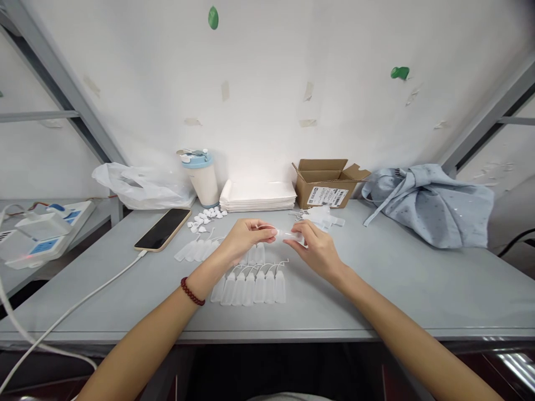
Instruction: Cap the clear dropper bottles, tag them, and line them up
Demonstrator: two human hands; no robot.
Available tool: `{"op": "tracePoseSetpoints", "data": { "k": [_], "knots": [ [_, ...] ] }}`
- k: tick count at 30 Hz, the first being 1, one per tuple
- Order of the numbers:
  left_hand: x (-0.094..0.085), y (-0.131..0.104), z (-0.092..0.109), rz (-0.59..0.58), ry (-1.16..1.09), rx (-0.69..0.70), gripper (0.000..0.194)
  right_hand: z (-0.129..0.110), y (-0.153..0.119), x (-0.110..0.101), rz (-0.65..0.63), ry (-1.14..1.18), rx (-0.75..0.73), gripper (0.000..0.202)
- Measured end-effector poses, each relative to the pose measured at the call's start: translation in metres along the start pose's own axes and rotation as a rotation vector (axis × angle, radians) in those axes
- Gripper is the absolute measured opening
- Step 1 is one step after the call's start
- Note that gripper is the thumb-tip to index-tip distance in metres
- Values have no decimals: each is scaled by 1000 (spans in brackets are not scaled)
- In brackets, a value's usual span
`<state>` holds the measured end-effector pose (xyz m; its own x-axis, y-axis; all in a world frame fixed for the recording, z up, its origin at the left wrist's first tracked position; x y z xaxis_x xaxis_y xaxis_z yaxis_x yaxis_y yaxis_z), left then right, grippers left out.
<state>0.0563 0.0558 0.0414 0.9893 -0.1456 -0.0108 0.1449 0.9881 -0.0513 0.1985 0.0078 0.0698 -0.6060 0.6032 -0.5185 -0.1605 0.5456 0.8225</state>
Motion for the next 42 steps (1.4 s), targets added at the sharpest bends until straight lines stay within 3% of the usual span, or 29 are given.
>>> {"op": "tracePoseSetpoints", "data": {
  "k": [5,9,13,22,26,32,39,42],
  "knots": [
    [1,-1,-8,-39,-101,-139,21,-23,-2,-14,220,-54,-311,2],
    [4,-2,-10,-62,-171,-201,21,-29,-4,-17,265,-57,-363,8],
    [3,-1,-6,-18,-163,-144,25,-26,-3,-16,256,10,-290,4],
    [0,-2,7,42,-77,96,32,3,-4,-4,100,269,185,16],
    [1,-4,13,32,-59,148,31,9,-3,-1,76,348,306,18],
    [2,-3,11,10,-42,121,26,4,-1,-7,133,325,255,17],
    [5,-5,4,-40,-119,-21,24,-11,-2,-14,235,190,0,11],
    [4,-6,6,-40,-53,3,25,-12,-4,-14,246,173,-43,11]
  ]
}}
Point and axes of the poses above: each hand's wrist, its own y-axis towards the middle knuckle, its own x-axis out of the palm, z = x × y, the point moved 8 cm from there along y, towards the middle knuckle, and after that the axes turned 13 degrees about z, right-handed, at the moved point
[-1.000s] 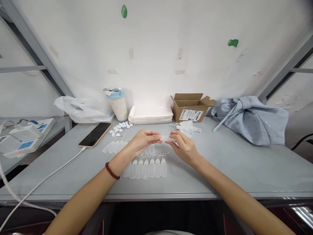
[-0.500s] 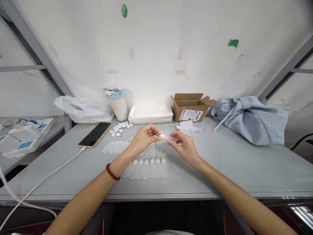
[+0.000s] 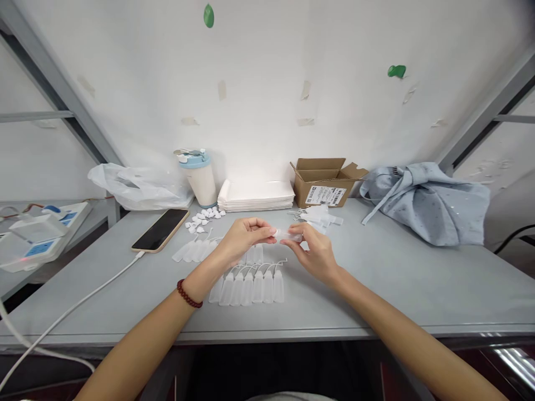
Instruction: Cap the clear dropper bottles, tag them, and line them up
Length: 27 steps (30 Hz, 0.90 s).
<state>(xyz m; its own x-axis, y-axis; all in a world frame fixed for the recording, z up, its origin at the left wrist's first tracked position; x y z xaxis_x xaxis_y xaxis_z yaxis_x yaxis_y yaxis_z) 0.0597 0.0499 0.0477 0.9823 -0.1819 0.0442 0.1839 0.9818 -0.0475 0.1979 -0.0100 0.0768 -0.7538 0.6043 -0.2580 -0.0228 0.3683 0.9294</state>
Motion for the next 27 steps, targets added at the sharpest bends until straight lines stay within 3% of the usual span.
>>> {"op": "tracePoseSetpoints", "data": {
  "k": [3,8,12,17,22,27],
  "knots": [
    [-2,-2,9,22,75,106,27,4,0,0,-8,29,54,13],
    [-1,-5,18,41,124,238,26,16,0,3,-60,123,264,17],
    [0,-4,15,21,142,226,26,19,0,4,-78,150,336,18],
    [9,-5,5,-107,143,98,29,11,1,3,-46,122,212,13],
    [11,-7,0,-129,171,60,37,0,1,2,-13,109,32,4],
    [16,-10,-2,-196,211,39,46,1,0,1,-30,98,41,5]
  ]
}}
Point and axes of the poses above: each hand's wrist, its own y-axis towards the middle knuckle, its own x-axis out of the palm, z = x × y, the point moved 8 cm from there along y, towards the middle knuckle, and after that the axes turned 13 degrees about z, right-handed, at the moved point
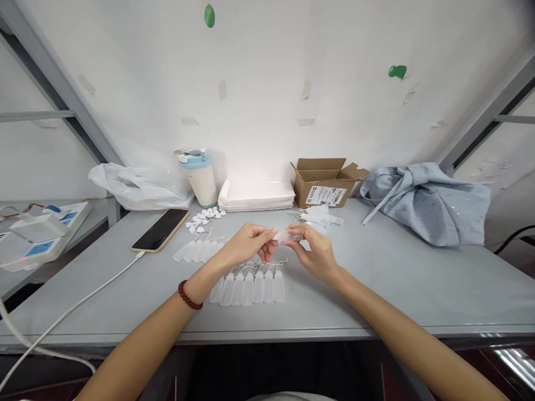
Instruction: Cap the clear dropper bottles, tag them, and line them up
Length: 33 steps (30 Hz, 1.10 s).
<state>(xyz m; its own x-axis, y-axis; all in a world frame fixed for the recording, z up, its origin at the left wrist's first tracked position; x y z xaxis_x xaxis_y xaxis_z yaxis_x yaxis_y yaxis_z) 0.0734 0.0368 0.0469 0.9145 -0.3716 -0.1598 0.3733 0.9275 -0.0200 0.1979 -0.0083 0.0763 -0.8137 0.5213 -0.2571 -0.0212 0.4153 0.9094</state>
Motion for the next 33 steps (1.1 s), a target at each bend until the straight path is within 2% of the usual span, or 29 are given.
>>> {"op": "tracePoseSetpoints", "data": {
  "k": [5,8,11,16,19,22,26,28,30,33],
  "knots": [
    [-6,-4,17,81,157,193,25,7,1,0,-66,-12,124,10],
    [-8,-6,22,133,211,254,21,9,2,1,-86,15,169,10],
    [-6,-5,20,109,158,234,26,10,3,1,-71,33,176,9],
    [-2,-1,12,36,91,124,41,3,5,-2,-13,69,100,6],
    [1,-3,10,-3,80,92,42,1,6,-3,-22,90,80,5],
    [1,-6,17,8,159,187,39,4,6,-2,-55,97,111,5],
    [-1,-11,30,89,357,428,36,14,4,1,-146,100,223,11],
    [-2,-13,33,123,433,506,36,18,3,4,-187,120,271,14],
    [-2,-13,33,136,445,513,32,20,2,5,-198,136,301,15],
    [-2,-13,31,128,384,455,28,17,5,4,-165,157,289,14]
  ]
}}
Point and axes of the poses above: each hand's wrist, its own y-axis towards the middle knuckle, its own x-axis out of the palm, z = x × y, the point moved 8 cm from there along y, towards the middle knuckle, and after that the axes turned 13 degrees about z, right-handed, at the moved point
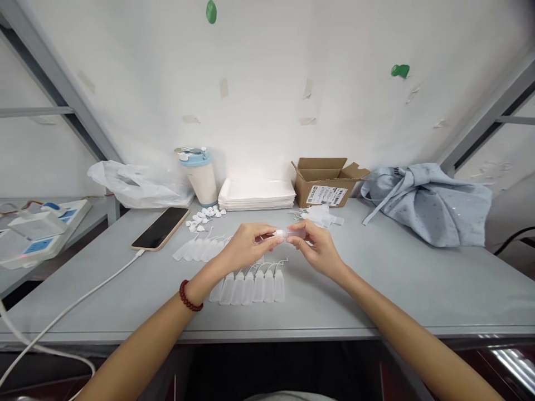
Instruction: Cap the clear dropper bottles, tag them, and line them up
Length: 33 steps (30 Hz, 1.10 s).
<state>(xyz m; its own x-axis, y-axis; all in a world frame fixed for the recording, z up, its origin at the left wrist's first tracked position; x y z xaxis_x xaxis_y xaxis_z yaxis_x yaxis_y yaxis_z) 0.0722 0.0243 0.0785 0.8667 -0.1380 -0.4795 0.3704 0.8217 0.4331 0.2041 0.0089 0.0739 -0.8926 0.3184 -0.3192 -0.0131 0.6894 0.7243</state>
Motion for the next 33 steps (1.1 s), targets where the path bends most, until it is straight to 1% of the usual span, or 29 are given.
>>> {"op": "tracePoseSetpoints", "data": {
  "k": [5,9,12,14,16,20,22,23,25,28,31,33],
  "knots": [
    [-2,0,1,20,-65,-77,26,-8,1,-3,54,-18,-75,9],
    [-2,1,2,23,-46,-80,29,-12,1,-5,86,-55,-141,6],
    [0,0,1,16,-16,-65,33,-15,0,-5,75,-53,-173,6],
    [1,-1,-2,4,-20,-78,37,-16,-1,-4,54,-37,-187,6],
    [5,-2,-8,-30,-61,-136,39,-18,-1,-2,35,-24,-199,6],
    [12,-5,-19,-131,-192,-315,43,-21,-3,-2,31,-17,-226,7],
    [12,-5,-18,-158,-222,-342,44,-22,-3,-3,39,-17,-219,7],
    [11,-5,-16,-162,-214,-328,44,-21,-3,-3,36,-19,-201,7],
    [9,-4,-10,-152,-149,-245,41,-17,-2,-2,13,-23,-135,7],
    [4,-2,3,-84,15,-23,37,-5,-1,1,-51,5,32,13],
    [3,-4,13,7,169,211,29,8,-2,6,-126,100,250,22],
    [4,-6,18,56,226,311,25,15,-4,9,-162,167,380,27]
  ]
}}
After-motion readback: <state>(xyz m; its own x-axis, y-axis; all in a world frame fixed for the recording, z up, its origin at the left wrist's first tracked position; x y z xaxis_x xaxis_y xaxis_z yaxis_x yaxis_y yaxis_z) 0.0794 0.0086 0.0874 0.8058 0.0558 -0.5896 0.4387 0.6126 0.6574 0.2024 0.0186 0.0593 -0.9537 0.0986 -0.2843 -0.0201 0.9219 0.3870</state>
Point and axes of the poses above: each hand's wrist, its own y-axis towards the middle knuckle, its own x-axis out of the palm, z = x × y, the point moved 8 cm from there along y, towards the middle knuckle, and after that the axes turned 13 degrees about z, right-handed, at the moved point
